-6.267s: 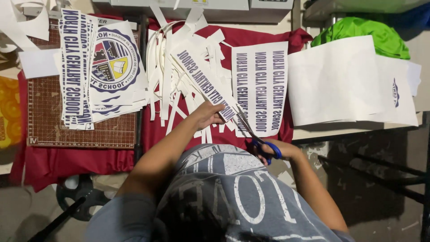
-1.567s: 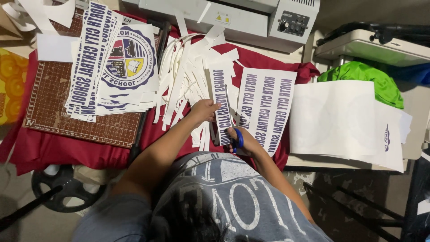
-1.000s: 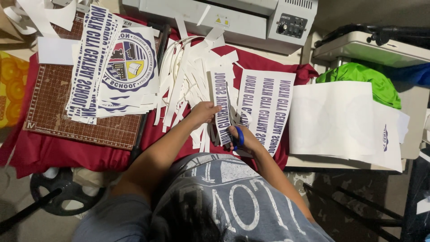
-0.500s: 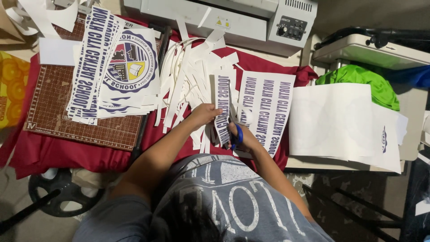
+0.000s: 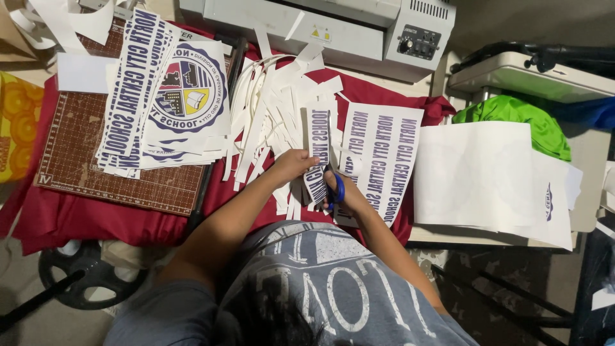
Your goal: Cutting printed school name labels from a large sheet using scissors.
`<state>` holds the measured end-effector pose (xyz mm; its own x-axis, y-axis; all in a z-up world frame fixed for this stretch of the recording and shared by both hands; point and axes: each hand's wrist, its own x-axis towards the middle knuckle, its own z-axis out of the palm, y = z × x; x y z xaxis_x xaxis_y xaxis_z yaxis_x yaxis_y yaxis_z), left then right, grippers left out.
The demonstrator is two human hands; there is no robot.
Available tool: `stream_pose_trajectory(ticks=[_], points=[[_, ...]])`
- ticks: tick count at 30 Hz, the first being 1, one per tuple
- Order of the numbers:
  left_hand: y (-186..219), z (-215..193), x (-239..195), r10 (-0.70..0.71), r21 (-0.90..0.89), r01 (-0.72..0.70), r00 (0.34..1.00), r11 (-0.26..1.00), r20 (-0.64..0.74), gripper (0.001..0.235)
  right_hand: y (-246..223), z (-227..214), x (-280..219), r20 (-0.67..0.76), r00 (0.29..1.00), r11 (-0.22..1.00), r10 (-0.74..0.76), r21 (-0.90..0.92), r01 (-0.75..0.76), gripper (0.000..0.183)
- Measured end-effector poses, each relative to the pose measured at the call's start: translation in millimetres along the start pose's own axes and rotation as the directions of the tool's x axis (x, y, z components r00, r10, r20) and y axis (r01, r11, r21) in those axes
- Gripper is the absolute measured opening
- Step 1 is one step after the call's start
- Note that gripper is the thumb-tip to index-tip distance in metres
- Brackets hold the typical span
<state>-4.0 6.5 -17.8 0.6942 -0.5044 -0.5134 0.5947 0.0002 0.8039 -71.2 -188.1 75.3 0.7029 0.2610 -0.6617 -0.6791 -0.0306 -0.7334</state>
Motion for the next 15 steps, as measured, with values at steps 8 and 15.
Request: stream_pose_trajectory(ticks=[8,15], points=[[11.2,-1.0,-7.4,-0.054,-0.1,0.062,0.996,0.993,0.077,0.031,5.5,-2.4,4.1,-0.071,0.997,0.998,0.003,-0.066,-0.008,0.049],[18.7,1.1,-13.2,-0.062,-0.032,0.065,0.994,0.997,0.087,0.032,0.1,-13.1,4.5,-0.009,1.0,0.999,0.03,-0.029,-0.03,0.058]])
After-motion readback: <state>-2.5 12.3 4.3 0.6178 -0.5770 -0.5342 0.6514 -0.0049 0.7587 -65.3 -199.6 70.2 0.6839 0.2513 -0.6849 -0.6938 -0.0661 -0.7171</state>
